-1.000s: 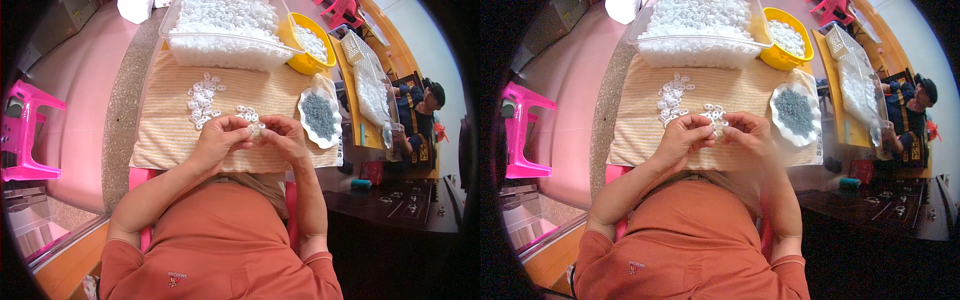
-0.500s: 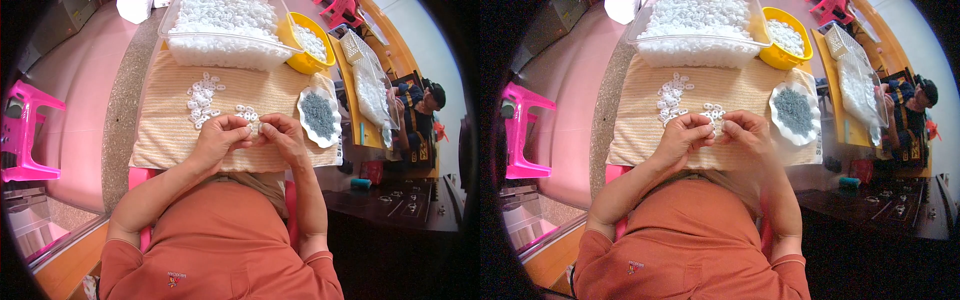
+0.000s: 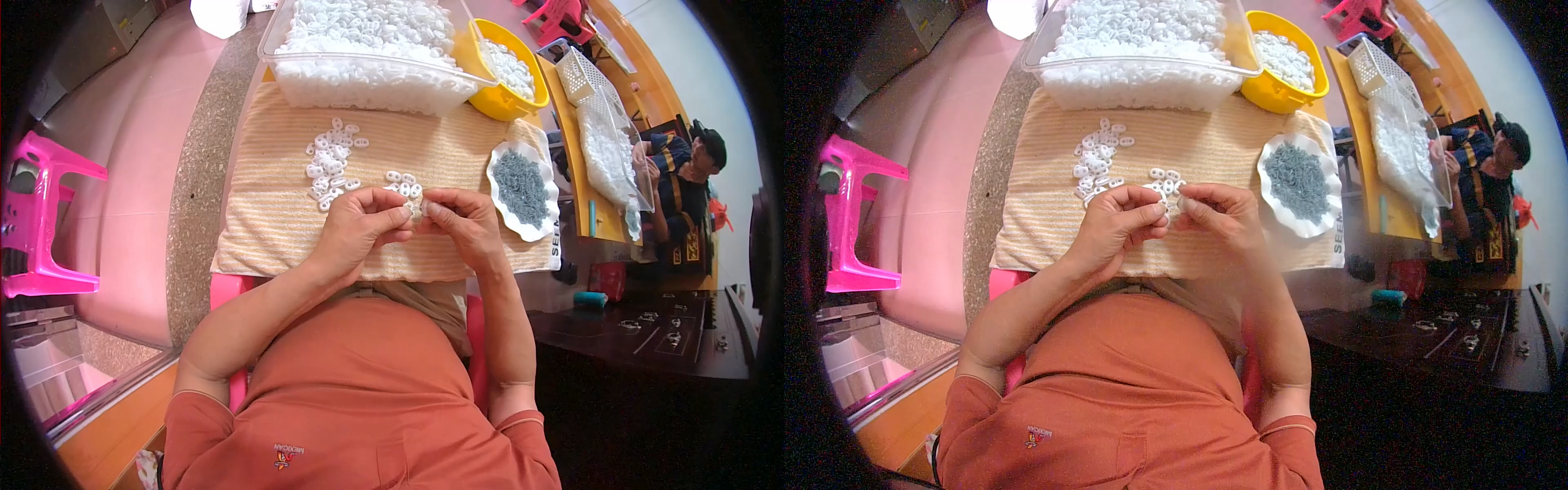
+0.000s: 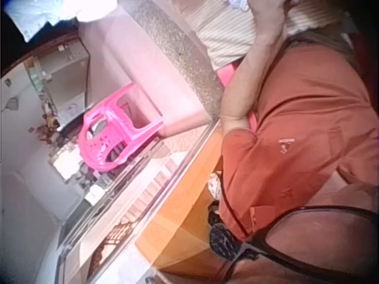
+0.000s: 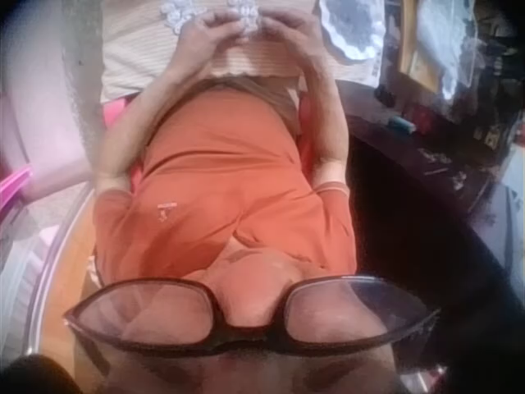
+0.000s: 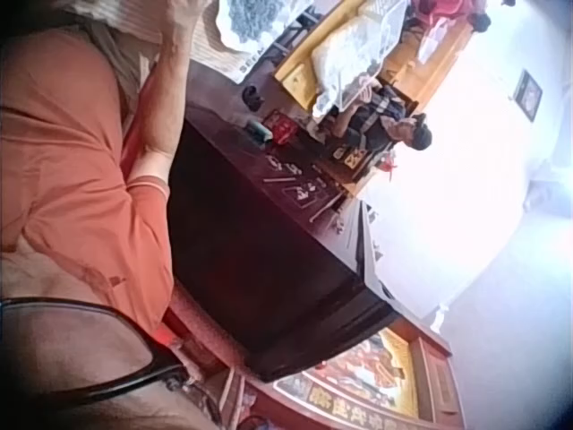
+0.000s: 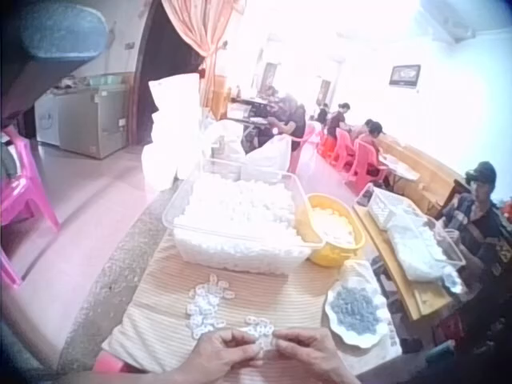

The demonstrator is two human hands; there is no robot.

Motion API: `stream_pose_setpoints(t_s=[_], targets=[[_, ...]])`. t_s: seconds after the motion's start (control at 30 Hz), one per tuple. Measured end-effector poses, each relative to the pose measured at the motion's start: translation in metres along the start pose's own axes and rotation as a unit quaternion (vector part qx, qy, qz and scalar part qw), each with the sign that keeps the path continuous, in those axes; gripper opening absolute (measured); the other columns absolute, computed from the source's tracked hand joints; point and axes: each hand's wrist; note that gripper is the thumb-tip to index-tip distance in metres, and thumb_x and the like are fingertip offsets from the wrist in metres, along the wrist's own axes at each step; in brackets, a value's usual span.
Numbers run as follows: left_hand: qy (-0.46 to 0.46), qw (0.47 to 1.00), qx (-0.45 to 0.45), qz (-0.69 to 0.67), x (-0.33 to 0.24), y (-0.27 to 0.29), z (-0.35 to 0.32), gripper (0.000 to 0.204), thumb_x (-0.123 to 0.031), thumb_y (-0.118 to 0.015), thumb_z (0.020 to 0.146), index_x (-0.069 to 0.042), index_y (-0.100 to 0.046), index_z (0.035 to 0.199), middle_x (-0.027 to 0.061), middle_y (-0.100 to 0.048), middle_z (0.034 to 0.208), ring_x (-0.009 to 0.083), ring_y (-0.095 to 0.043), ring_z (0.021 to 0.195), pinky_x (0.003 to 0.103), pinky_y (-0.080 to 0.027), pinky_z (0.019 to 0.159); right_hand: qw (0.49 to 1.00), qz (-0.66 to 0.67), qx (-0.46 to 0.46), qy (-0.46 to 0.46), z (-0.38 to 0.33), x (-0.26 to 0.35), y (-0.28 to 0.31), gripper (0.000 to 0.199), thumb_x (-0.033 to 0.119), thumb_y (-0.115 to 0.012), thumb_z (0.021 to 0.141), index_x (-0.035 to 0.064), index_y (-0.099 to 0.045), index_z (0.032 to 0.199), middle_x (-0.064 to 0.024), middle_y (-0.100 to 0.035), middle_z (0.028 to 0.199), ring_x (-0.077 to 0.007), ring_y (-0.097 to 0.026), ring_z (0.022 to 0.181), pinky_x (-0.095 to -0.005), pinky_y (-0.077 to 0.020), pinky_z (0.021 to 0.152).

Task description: Sorting and inspecting small white plastic components at a workbench in a workshop.

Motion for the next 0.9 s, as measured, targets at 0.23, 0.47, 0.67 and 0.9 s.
stream_pose_setpoints(t_s=[0.23,0.47,0.67,0.9], targets=[[-0.002,1.000,-0.002,0.002,-0.0005,-0.0010,0.0003,0.011,-0.004,-0.067,0.086,-0.001,-0.062,0.096,0.0064,-0.066,0.085,0.0128,-0.064,0.075,0.026,-0.057,0.068,0.999,0.038,-0.003,-0.018,-0.0001,-0.0001,-0.0012,0.027,0.001,-0.066,0.087,-0.0031,-0.063,0.114,-0.0088,-0.069,0.096,-0.0118,-0.065,0.084,-0.0245,-0.0551,0.074],[0.001,1.000,-0.002,-0.002,-0.0003,-0.0009,0.0000,0.011,-0.004,-0.067,0.086,-0.001,-0.062,0.096,0.0067,-0.066,0.085,0.0128,-0.065,0.075,0.025,-0.057,0.067,0.999,0.035,0.009,-0.033,-0.0012,0.0032,-0.0021,0.027,0.002,-0.067,0.087,-0.0030,-0.063,0.113,-0.0081,-0.069,0.093,-0.0108,-0.064,0.078,-0.0241,-0.0533,0.069],[0.003,1.000,-0.002,0.001,-0.0011,-0.0016,-0.0005,0.012,-0.004,-0.067,0.086,-0.001,-0.062,0.096,0.0066,-0.066,0.085,0.0125,-0.065,0.075,0.025,-0.057,0.067,0.998,0.046,0.031,-0.031,0.0005,0.0041,-0.0009,0.025,0.003,-0.067,0.087,-0.0032,-0.062,0.110,-0.0072,-0.068,0.091,-0.0110,-0.063,0.075,-0.0241,-0.0528,0.068],[0.004,1.000,-0.001,0.007,-0.0013,-0.0017,-0.0010,0.012,-0.005,-0.068,0.086,-0.002,-0.062,0.096,0.0062,-0.066,0.086,0.0120,-0.065,0.075,0.025,-0.057,0.067,0.998,0.050,0.039,-0.021,0.0009,0.0024,0.0001,0.025,0.005,-0.067,0.087,-0.0037,-0.062,0.111,-0.0085,-0.068,0.094,-0.0117,-0.064,0.078,-0.0248,-0.0532,0.070]])
Point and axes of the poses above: each hand's wrist, its own z-axis towards the middle knuckle, its own y-axis out of the back of the hand, x = y × z
